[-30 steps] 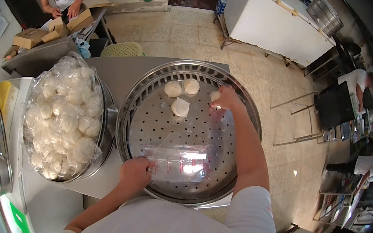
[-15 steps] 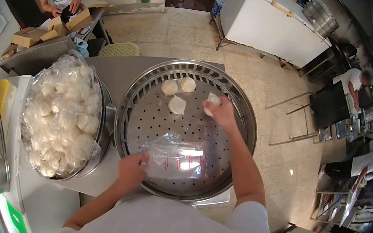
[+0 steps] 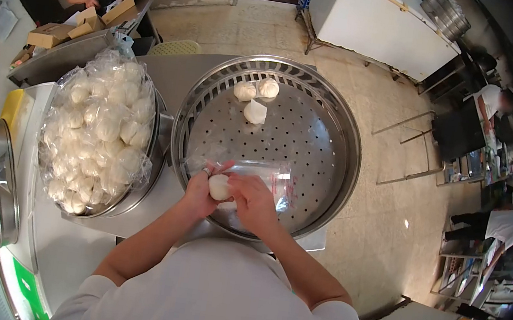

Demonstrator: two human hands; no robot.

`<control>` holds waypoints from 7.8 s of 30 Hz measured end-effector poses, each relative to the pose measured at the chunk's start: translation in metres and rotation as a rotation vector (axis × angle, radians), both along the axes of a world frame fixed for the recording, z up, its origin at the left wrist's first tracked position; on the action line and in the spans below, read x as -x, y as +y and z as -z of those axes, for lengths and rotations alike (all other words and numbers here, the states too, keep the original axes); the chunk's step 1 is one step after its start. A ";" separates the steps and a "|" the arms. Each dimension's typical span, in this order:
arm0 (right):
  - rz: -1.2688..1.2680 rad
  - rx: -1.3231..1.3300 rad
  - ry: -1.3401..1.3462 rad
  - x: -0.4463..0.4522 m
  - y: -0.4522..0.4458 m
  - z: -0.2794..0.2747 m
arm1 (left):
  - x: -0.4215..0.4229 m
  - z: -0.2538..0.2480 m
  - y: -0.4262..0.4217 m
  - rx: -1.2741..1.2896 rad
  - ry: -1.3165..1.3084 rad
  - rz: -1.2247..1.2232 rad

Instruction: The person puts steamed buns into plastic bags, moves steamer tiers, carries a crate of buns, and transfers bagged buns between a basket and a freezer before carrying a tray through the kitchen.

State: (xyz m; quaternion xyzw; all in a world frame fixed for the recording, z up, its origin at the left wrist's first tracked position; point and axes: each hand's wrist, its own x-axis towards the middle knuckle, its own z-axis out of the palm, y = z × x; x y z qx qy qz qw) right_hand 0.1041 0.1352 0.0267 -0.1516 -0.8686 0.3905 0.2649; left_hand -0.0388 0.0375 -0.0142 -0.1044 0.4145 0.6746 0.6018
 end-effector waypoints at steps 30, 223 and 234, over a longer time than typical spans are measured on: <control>0.134 0.720 -0.274 0.033 0.052 0.026 | -0.005 0.020 0.007 0.116 0.397 -0.127; 0.351 0.851 0.057 -0.073 0.051 -0.025 | -0.070 -0.035 -0.024 -0.268 0.953 0.313; 0.134 0.751 -0.041 -0.001 0.002 -0.011 | -0.028 -0.047 0.006 -0.120 0.550 -0.081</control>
